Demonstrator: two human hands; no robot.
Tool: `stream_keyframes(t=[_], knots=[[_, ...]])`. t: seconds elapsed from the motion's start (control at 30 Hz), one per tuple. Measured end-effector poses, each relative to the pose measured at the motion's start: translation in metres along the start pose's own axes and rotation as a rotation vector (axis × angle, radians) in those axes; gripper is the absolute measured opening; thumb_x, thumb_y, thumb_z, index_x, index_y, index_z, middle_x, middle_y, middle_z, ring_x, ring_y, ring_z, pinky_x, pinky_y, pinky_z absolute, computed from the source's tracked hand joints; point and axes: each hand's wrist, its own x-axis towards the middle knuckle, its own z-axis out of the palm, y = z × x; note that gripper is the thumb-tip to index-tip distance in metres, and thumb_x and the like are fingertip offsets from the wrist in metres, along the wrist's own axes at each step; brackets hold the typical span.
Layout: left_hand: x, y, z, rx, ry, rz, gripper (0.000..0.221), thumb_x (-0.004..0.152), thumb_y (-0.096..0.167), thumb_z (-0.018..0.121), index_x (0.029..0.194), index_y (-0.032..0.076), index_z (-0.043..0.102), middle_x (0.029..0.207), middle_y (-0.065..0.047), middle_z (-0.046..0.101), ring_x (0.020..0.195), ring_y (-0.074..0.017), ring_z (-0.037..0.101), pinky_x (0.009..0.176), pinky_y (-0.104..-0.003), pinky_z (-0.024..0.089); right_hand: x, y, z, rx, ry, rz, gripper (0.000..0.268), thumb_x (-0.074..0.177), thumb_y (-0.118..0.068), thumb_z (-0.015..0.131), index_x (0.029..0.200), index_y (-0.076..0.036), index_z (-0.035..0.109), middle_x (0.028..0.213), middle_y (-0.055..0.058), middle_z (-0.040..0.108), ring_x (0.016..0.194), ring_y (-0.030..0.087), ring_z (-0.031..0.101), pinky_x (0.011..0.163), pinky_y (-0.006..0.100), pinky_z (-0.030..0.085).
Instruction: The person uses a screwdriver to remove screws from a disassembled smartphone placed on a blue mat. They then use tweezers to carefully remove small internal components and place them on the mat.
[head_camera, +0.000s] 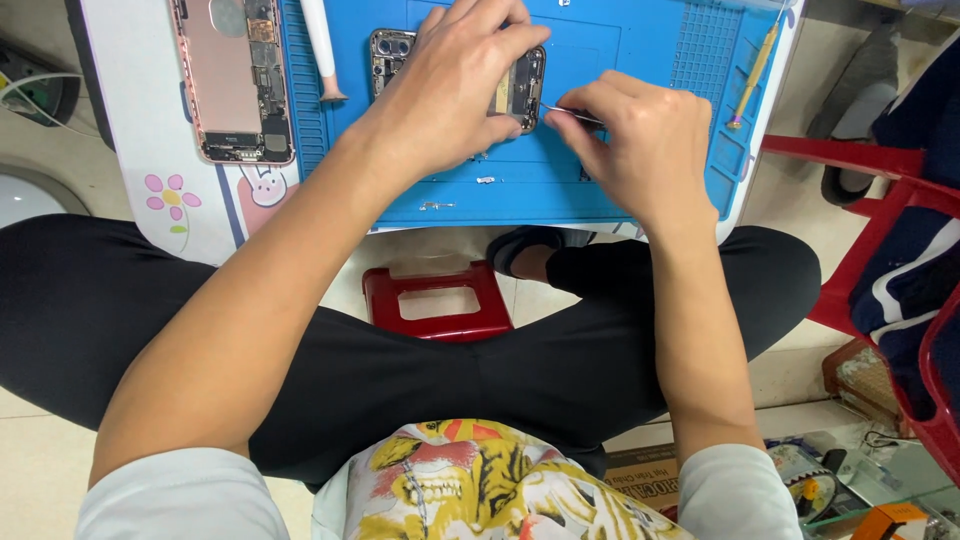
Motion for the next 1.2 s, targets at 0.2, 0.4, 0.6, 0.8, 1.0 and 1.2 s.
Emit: stream_keyframes(t=[0.2,0.4,0.6,0.8,1.0,1.2], knots=[[0.000,0.001,-0.001,0.012,0.000,0.003,0.078,0.073,0.020,0.101,0.138,-0.001,0.064,0.126,-0.014,0.054,0.115,-0.0378,0.054,0.092,-0.054,0.045,0.003,0.005,-0.002,-0.026,0.032,-0.082,0.020,0.116,-0.033,0.085,0.102,-0.020,0.079,0.086,-0.007,0.067,0.064,0.016,0.055,0.050,0.033,0.028],[0.000,-0.002,0.002,0.008,0.012,0.016,0.078,0.071,0.022,0.103,0.136,0.000,0.065,0.125,-0.013,0.054,0.116,-0.0362,0.053,0.090,-0.053,0.045,0.008,-0.006,-0.003,0.075,-0.101,0.175,0.021,0.109,-0.035,0.081,0.097,-0.019,0.082,0.084,-0.004,0.076,0.068,0.022,0.065,0.049,0.039,0.035],[-0.001,0.004,-0.003,0.013,0.010,0.004,0.078,0.073,0.020,0.103,0.135,0.001,0.060,0.128,-0.015,0.055,0.118,-0.0383,0.053,0.096,-0.054,0.045,0.013,-0.011,-0.009,-0.009,-0.112,0.124,0.020,0.108,-0.033,0.085,0.096,-0.018,0.080,0.084,-0.005,0.074,0.067,0.022,0.065,0.047,0.039,0.034],[-0.001,-0.001,0.001,0.063,0.032,0.033,0.081,0.074,0.028,0.104,0.136,0.001,0.059,0.131,-0.015,0.057,0.121,-0.0387,0.054,0.095,-0.052,0.044,0.014,0.002,-0.005,0.210,-0.171,0.201,0.018,0.106,-0.030,0.086,0.094,-0.017,0.083,0.082,-0.001,0.076,0.069,0.026,0.067,0.056,0.042,0.042],[0.000,0.001,0.002,0.037,0.004,0.008,0.087,0.073,0.024,0.103,0.144,-0.001,0.059,0.126,-0.011,0.054,0.120,-0.0348,0.053,0.088,-0.052,0.045,0.012,0.002,-0.003,0.195,-0.077,0.096,0.011,0.107,-0.027,0.087,0.103,-0.017,0.084,0.086,-0.001,0.077,0.074,0.020,0.070,0.056,0.036,0.042],[0.002,-0.002,0.006,0.038,-0.026,-0.032,0.091,0.073,0.027,0.104,0.146,0.000,0.056,0.133,-0.013,0.055,0.125,-0.0378,0.052,0.094,-0.056,0.047,0.022,-0.005,-0.013,-0.031,-0.132,0.026,0.014,0.103,-0.032,0.089,0.102,-0.020,0.081,0.084,-0.005,0.077,0.067,0.020,0.069,0.048,0.037,0.040]])
